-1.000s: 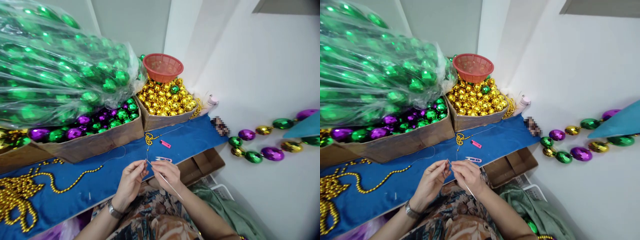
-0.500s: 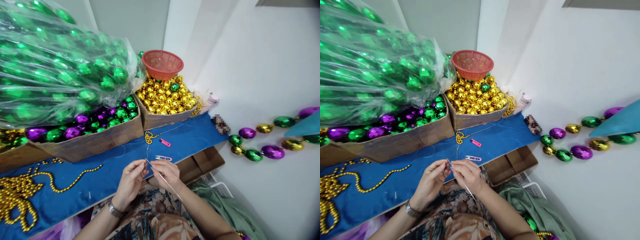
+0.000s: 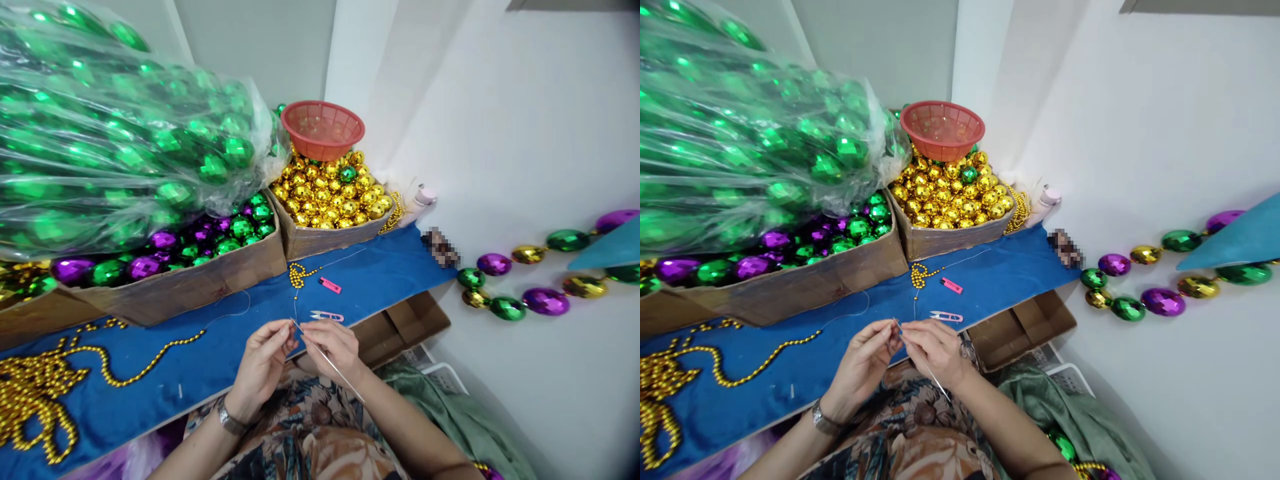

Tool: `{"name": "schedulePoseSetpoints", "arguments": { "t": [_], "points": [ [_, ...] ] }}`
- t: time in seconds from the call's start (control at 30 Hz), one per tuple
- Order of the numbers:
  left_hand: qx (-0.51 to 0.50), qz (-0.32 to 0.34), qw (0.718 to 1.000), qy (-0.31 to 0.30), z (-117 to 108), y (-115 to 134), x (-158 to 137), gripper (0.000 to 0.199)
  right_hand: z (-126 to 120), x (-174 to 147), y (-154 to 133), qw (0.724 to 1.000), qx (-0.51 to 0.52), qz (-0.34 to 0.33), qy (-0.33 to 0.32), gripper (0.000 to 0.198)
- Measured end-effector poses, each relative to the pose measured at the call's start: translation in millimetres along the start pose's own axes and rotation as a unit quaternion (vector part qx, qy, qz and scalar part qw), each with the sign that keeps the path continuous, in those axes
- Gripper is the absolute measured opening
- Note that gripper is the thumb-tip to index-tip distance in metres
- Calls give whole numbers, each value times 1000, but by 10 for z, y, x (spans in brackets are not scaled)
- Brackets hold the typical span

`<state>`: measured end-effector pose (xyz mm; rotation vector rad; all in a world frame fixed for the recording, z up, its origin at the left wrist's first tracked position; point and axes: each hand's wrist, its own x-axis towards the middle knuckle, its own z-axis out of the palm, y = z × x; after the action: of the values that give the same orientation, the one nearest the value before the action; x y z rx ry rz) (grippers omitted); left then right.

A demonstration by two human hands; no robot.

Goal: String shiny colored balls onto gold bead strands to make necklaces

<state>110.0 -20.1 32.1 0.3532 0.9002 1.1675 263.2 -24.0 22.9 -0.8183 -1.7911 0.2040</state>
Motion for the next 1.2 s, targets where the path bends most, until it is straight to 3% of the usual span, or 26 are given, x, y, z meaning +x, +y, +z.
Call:
{"name": "schedulePoseSetpoints", "arguments": {
  "t": [0.73, 0.8, 0.9, 0.97, 1.03, 1.13, 1.2],
  "points": [
    [-8, -16, 1000, -17, -22, -4, 8, 21, -12, -39, 47, 999, -19, -30, -27, 31],
    [-4, -15, 1000, -18, -34, -5, 14, 19, -42, 16, 35, 1000, -21, -3, -9, 27],
    [5, -10, 1000, -19, -50, 0, 20, 17, -93, 114, 19, 994, -7, 110, -3, 18],
    [13, 12, 999, -27, -54, 18, 17, 14, -111, 172, 19, 983, -2, 183, -33, 15],
    [40, 60, 996, -45, -52, 53, 10, 10, -105, 219, 32, 974, -4, 209, -93, 17],
    [107, 115, 984, -79, -43, 123, 15, 6, -43, 260, 62, 966, 7, 181, -182, 18],
    [127, 113, 983, -73, -36, 158, 48, 11, 24, 261, 71, 965, 17, 159, -208, 16]
  ]
}}
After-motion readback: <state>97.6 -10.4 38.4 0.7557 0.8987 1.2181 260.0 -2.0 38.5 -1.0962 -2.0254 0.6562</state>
